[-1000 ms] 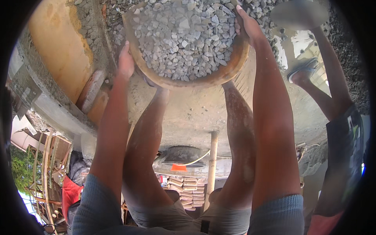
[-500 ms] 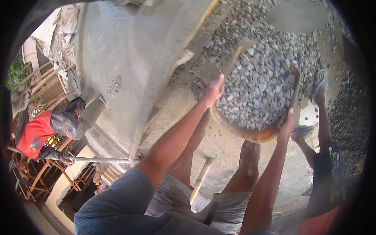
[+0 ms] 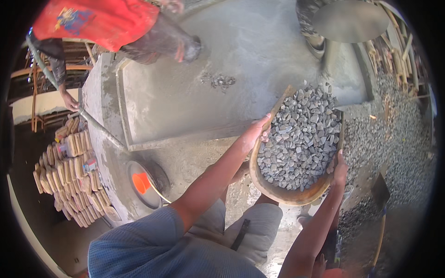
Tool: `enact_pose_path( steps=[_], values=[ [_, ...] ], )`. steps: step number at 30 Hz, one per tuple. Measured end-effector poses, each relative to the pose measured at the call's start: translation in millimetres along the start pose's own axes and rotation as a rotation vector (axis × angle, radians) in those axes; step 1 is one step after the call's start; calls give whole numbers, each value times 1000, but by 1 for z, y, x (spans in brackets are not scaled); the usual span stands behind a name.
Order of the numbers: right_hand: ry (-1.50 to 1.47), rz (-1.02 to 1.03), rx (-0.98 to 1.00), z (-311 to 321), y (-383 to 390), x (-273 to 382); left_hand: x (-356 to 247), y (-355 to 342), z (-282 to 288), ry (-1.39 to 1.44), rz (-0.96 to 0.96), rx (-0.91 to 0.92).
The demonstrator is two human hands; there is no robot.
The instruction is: The person repeatedly picks up a shallow basket filled with gravel and pours it into a rectangular concrete form. Other workers are present, one smoothing the wet concrete and another shoveling aggregate into the basket. The camera wearer cycles between the form and the aggregate pile, refilling and emptying the basket multiple times.
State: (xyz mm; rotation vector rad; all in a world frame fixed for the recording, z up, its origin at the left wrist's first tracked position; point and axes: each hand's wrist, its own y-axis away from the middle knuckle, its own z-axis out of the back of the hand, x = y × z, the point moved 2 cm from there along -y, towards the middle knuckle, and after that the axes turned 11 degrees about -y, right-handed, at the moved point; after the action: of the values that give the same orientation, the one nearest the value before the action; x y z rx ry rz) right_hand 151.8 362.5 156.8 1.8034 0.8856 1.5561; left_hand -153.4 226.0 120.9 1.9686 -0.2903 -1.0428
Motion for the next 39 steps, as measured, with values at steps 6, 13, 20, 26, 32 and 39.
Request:
enact_pose_path(
  steps=[6, 13, 20, 26, 32, 39],
  values=[
    [481, -109, 0, -136, 24, -99, 42, 80, 179, 216, 38, -137],
    [939, -207, 200, -373, 107, -330, 140, 239, 484, 606, 84, -343],
    [1005, -392, 586, -671, 165, -592, 158, 351, 825, 744, 108, -732],
    [948, -350, 642, -862, 168, -690, 20, 346, 1008, 492, 29, -812],
    [617, -203, 503, -931, 131, -643, -99, 269, 1086, 274, -351, -545],
    [659, -55, 271, -813, 202, -597, -29, 258, 1012, 382, -139, -362]
  ],
)
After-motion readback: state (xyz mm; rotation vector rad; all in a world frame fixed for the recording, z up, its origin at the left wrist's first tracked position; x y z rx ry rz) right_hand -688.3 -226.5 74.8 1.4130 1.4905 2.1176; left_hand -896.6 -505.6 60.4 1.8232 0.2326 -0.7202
